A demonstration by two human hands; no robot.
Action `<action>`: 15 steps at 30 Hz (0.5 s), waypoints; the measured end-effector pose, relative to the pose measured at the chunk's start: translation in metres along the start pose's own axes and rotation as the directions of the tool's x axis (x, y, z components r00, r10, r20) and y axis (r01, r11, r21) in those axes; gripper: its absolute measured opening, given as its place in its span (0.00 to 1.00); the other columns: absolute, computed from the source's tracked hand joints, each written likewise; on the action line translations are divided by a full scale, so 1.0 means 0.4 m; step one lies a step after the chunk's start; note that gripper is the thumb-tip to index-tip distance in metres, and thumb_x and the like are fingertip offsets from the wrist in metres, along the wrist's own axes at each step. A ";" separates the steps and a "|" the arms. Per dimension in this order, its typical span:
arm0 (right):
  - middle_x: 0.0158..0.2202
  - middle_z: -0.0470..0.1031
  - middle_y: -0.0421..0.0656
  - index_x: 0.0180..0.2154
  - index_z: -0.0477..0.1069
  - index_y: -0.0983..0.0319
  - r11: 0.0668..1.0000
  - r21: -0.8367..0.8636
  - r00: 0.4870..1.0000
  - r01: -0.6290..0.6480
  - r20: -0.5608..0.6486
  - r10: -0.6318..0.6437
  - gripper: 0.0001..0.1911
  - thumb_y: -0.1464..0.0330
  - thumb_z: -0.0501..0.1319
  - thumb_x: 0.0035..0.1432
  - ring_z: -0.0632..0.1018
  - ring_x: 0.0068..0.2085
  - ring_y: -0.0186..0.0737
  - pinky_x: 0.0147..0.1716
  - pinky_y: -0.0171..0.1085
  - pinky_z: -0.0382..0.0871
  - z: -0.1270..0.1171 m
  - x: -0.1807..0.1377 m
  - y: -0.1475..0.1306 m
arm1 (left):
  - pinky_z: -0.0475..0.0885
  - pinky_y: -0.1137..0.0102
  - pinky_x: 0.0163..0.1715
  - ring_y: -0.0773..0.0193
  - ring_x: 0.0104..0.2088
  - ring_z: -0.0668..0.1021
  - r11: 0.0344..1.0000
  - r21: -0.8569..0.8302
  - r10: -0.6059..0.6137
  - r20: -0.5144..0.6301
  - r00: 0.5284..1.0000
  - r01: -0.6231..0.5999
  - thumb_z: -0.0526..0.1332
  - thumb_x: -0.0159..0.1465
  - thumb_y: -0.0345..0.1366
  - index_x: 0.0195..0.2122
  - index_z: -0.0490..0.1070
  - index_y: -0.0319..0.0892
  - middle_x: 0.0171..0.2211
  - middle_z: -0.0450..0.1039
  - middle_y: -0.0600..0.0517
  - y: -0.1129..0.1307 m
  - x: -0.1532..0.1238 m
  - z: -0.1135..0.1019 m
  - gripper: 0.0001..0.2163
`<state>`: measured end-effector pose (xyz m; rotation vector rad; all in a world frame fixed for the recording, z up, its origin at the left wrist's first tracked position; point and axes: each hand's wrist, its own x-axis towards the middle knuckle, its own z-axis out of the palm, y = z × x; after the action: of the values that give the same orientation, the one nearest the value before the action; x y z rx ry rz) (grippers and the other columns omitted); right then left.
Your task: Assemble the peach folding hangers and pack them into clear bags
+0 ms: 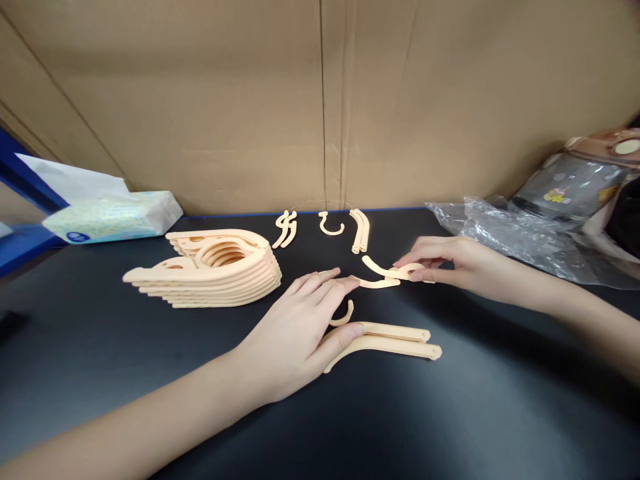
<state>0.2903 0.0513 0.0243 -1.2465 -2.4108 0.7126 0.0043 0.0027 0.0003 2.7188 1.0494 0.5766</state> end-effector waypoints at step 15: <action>0.38 0.74 0.44 0.40 0.77 0.57 0.991 -0.062 0.984 0.120 -0.124 -0.127 0.11 0.59 0.60 0.61 0.75 0.38 0.40 0.38 0.40 0.70 0.051 0.010 -0.012 | 0.54 0.50 0.63 0.52 0.65 0.59 0.998 0.062 0.004 0.071 0.998 -0.008 0.47 0.72 0.46 0.61 0.61 0.45 0.62 0.64 0.49 -0.002 0.004 0.001 0.20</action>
<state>0.2748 0.0464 0.0109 -1.1153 -2.3921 0.5189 0.0051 0.0041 0.0002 2.7746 1.0598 0.4528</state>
